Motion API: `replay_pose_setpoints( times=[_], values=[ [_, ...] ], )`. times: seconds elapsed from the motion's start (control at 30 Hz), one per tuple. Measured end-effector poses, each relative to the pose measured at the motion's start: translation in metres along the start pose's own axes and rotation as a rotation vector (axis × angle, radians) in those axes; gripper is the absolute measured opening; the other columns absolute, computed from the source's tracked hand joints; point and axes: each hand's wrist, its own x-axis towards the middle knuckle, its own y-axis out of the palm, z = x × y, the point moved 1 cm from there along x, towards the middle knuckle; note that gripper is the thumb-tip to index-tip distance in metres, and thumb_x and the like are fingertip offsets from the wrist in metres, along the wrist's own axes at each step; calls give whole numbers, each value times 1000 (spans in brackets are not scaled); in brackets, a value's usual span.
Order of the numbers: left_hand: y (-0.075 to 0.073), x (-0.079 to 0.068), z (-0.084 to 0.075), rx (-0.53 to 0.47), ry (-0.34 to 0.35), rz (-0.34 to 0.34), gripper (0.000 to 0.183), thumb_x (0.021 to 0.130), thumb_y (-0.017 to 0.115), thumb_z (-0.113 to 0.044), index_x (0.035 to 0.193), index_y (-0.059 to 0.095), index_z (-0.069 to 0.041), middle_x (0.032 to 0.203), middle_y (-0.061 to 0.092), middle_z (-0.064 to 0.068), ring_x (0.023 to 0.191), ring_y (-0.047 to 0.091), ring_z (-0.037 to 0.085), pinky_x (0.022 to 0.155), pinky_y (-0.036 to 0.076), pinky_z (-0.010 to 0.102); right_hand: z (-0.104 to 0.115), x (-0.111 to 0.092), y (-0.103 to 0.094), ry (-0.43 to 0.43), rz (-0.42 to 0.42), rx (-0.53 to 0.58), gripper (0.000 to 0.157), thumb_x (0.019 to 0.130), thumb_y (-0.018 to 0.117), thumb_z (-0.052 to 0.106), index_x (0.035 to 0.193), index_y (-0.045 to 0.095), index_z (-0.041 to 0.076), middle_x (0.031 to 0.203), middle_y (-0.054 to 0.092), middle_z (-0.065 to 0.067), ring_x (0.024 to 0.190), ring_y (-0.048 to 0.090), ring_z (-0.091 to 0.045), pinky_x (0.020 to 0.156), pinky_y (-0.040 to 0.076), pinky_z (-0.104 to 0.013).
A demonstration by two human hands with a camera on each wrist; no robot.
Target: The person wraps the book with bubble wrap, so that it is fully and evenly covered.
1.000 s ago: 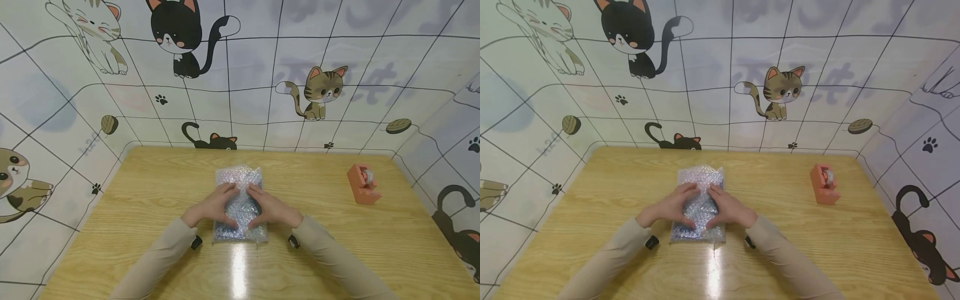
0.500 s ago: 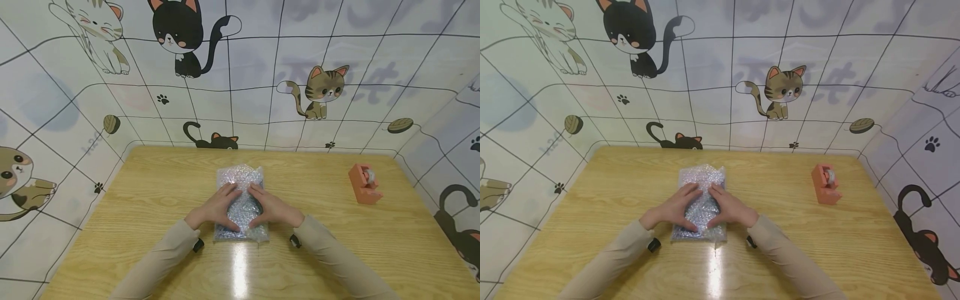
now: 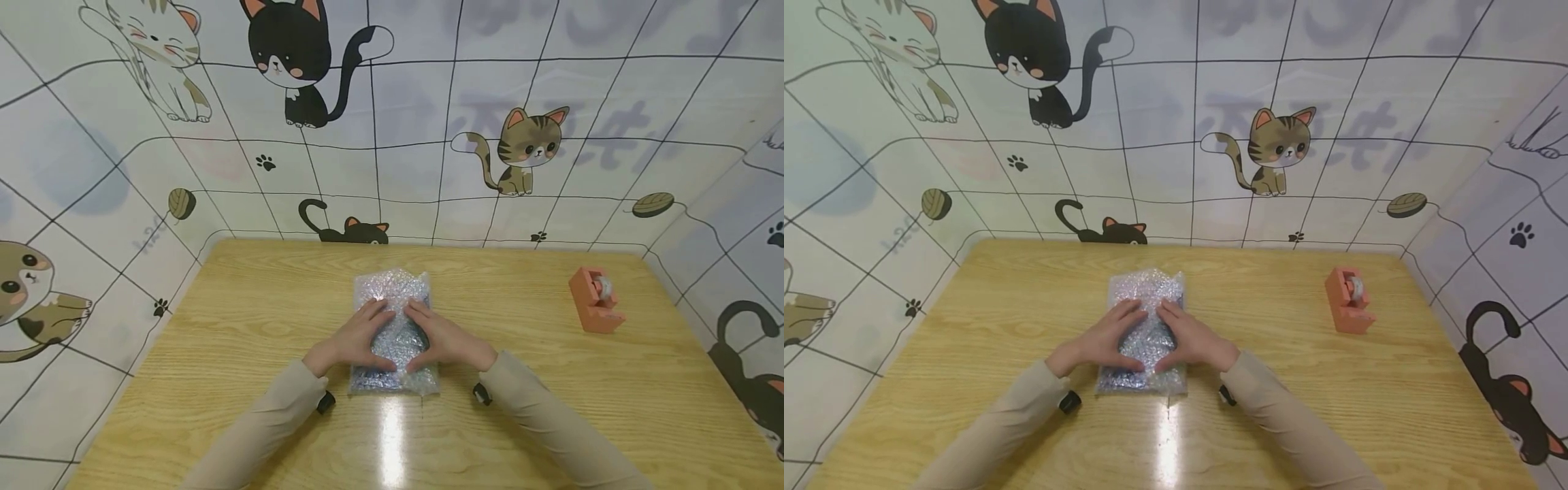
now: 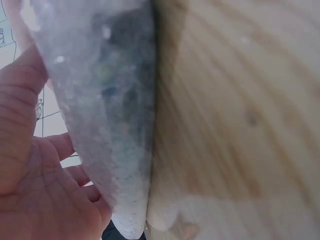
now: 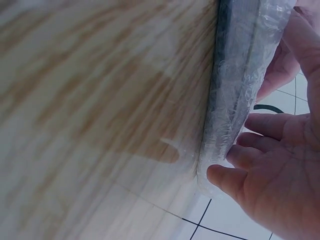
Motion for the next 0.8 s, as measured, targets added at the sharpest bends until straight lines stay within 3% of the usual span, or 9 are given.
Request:
replay_pose_setpoints(
  times=[0.17, 0.4, 0.8],
  values=[
    [0, -1, -2, 3, 12, -11, 97, 68, 79, -46, 141, 36, 2, 150, 19, 27, 137, 13, 47, 110, 15, 57, 1, -1, -1, 8, 0, 0, 109, 67, 82, 42, 144, 23, -8, 152, 14, -25, 139, 16, -37, 111, 22, -46],
    [-1, -2, -3, -1, 0, 14, 90, 72, 77, -47, 143, 38, -6, 152, 15, 23, 139, 9, 44, 110, 13, 57, 1, -1, -1, 11, 1, 0, 108, 68, 82, 41, 144, 23, -7, 152, 14, -24, 139, 16, -37, 111, 23, -47],
    [-4, -1, -7, 26, -10, 14, 90, 70, 78, -48, 141, 41, -6, 151, 19, 24, 138, 13, 45, 110, 15, 56, 1, -3, -2, -2, 8, 8, 108, 68, 81, 41, 145, 22, -7, 152, 11, -25, 139, 15, -37, 110, 23, -47]
  ],
)
